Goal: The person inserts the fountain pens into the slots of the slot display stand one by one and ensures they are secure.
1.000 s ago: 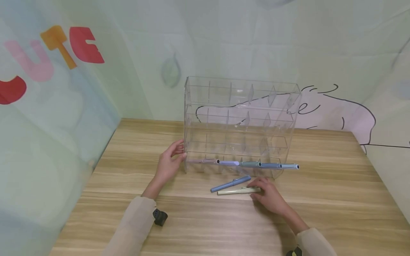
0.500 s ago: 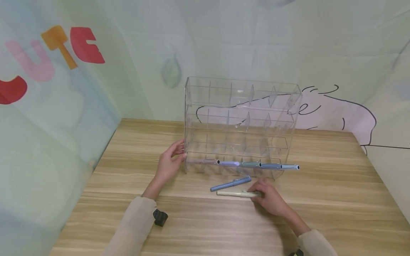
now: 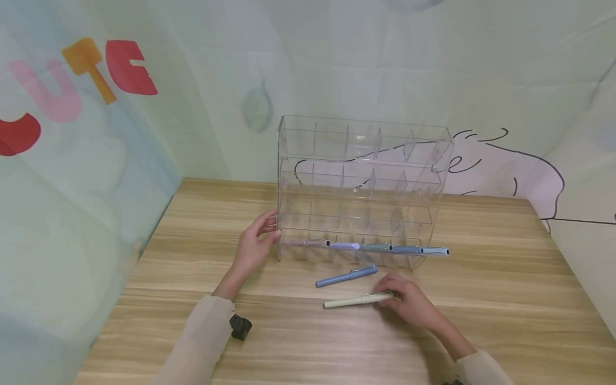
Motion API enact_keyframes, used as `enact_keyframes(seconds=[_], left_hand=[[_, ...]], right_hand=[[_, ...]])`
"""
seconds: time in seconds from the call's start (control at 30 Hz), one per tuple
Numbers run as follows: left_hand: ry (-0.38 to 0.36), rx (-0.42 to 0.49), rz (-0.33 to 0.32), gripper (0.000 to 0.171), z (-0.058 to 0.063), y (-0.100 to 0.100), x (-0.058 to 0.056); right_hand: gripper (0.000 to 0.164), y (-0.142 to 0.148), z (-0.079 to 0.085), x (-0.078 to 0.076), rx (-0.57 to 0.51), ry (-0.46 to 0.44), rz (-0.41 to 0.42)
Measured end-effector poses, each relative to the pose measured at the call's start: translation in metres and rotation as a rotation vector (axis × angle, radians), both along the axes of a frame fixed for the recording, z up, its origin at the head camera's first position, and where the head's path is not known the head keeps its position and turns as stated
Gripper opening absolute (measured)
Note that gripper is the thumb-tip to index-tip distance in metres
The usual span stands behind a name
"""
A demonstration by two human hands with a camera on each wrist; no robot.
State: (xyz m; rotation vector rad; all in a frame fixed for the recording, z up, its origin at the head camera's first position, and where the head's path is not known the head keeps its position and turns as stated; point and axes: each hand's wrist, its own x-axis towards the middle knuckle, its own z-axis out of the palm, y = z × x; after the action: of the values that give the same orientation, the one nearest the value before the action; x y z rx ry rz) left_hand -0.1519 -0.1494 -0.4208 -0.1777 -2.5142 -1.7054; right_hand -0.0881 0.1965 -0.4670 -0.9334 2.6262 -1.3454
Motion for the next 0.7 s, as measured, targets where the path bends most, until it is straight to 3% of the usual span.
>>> enact_keyframes(seconds=[0.2, 0.47, 0.7], left_hand=[[-0.002, -0.001, -0.001, 0.049, -0.001, 0.000, 0.000], [0.002, 0.010, -0.006, 0.049, -0.002, 0.000, -0.001], [0.005, -0.004, -0.017, 0.050, -0.002, -0.002, -0.001]], right_hand=[[0.024, -0.001, 0.021, 0.000, -0.091, -0.058, 0.023], [0.024, -0.004, 0.063, -0.006, -0.118, 0.027, 0.021], [0.026, -0.010, 0.098, -0.025, -0.194, 0.043, -0.004]])
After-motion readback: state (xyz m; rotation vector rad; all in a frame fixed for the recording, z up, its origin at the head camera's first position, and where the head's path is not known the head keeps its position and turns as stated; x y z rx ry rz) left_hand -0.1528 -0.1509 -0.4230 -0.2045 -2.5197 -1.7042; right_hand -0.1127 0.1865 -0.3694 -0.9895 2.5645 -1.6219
